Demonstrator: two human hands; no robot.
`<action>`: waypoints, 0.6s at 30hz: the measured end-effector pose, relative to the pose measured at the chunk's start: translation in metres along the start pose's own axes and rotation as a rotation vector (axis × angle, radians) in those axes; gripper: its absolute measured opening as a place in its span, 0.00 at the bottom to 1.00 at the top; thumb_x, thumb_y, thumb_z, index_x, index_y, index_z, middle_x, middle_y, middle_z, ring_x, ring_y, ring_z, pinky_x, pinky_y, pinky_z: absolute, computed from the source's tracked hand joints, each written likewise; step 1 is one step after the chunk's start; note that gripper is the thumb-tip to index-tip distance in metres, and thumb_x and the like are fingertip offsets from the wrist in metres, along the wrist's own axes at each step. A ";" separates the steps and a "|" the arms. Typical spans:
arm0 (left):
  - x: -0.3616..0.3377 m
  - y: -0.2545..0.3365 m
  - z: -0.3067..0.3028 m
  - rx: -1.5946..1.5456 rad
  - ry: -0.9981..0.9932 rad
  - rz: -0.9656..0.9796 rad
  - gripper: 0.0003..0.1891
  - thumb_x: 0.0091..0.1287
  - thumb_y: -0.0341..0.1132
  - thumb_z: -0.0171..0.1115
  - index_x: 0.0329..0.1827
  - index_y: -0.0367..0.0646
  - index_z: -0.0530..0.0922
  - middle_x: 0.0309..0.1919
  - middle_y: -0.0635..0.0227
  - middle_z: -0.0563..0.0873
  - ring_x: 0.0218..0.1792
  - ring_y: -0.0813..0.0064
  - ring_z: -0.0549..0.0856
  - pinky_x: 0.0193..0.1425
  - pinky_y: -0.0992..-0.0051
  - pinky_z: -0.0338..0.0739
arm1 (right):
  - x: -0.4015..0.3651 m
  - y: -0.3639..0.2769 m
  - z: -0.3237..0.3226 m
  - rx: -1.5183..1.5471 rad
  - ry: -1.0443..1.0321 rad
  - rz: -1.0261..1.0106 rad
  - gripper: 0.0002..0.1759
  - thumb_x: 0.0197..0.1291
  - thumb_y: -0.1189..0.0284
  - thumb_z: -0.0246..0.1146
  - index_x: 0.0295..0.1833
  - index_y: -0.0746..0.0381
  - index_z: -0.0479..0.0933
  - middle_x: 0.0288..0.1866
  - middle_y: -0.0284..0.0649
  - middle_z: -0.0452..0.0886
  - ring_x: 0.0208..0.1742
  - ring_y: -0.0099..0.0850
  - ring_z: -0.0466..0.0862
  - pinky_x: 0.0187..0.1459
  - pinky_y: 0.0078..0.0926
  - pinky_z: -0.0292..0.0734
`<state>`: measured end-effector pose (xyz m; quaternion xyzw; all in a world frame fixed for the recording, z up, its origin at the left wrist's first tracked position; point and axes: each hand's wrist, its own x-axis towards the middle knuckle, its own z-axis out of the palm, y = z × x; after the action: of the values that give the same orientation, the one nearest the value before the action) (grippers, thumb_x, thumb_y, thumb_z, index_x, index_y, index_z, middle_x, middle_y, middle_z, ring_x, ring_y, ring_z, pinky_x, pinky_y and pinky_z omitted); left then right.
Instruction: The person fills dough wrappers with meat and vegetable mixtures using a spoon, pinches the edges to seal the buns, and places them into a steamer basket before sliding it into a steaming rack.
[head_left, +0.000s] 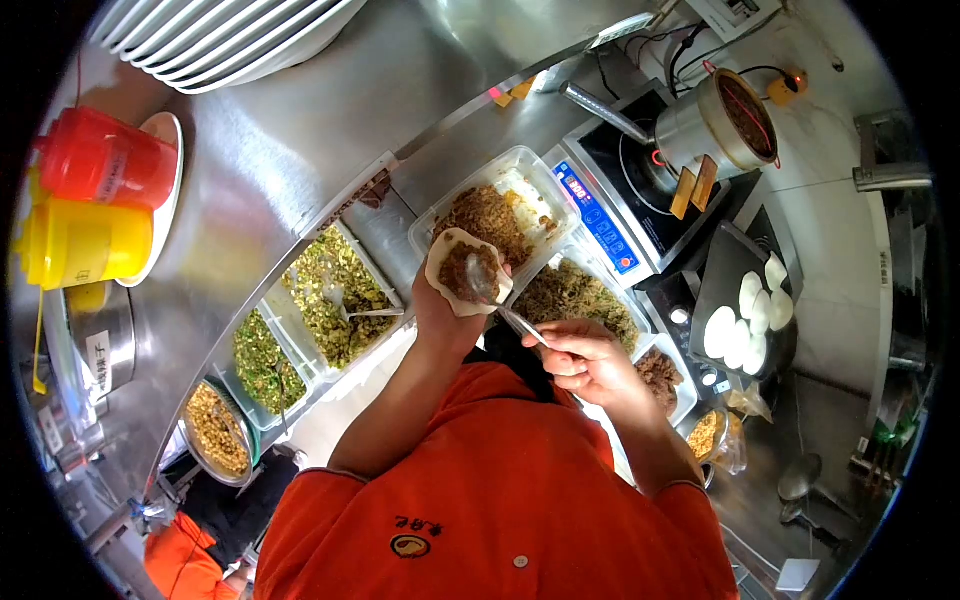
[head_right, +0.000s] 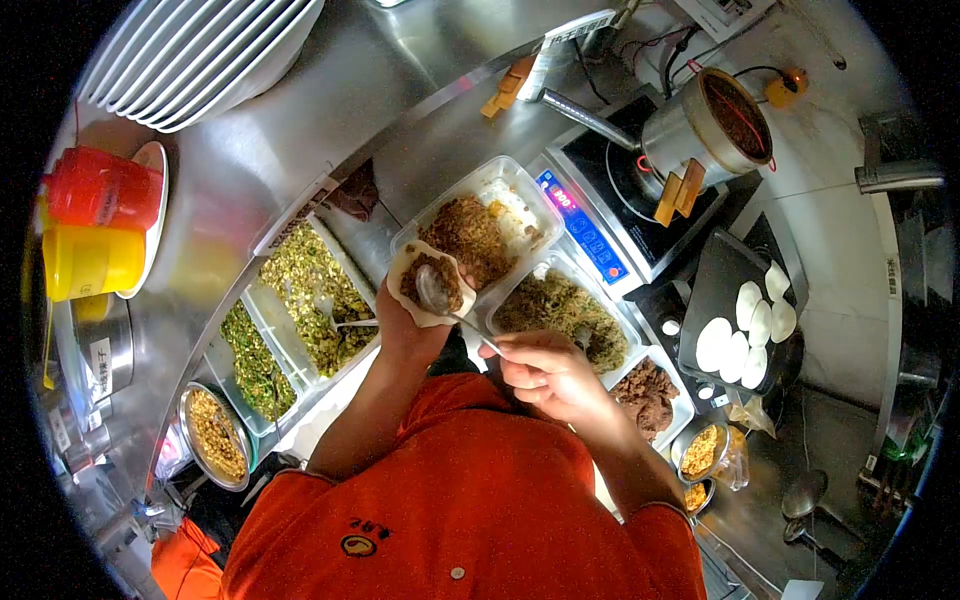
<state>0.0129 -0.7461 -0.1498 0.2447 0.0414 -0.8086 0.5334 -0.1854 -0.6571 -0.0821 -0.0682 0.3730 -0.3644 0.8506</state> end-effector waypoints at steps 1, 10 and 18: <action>-0.001 0.001 -0.001 0.022 -0.027 0.005 0.23 0.81 0.47 0.41 0.61 0.37 0.76 0.45 0.48 0.86 0.46 0.50 0.86 0.56 0.52 0.83 | -0.001 -0.003 0.000 -0.001 0.013 -0.021 0.14 0.77 0.73 0.60 0.57 0.74 0.81 0.22 0.25 0.64 0.21 0.14 0.59 0.19 0.16 0.50; -0.001 -0.001 -0.015 0.013 -0.117 -0.063 0.23 0.82 0.46 0.41 0.64 0.38 0.76 0.51 0.50 0.85 0.54 0.50 0.86 0.61 0.52 0.82 | 0.011 -0.004 -0.025 -0.048 0.057 0.054 0.15 0.78 0.73 0.60 0.59 0.74 0.81 0.23 0.24 0.64 0.19 0.15 0.59 0.16 0.15 0.51; -0.012 0.012 -0.046 0.162 0.203 -0.006 0.18 0.84 0.38 0.43 0.67 0.40 0.76 0.62 0.59 0.83 0.64 0.58 0.82 0.69 0.54 0.79 | 0.066 -0.036 -0.095 -1.242 0.675 -0.333 0.17 0.76 0.76 0.57 0.62 0.65 0.86 0.34 0.41 0.86 0.25 0.28 0.81 0.30 0.29 0.77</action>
<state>0.0434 -0.7263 -0.1821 0.3674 0.0302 -0.7820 0.5026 -0.2407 -0.7125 -0.1742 -0.4784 0.7378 -0.2111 0.4268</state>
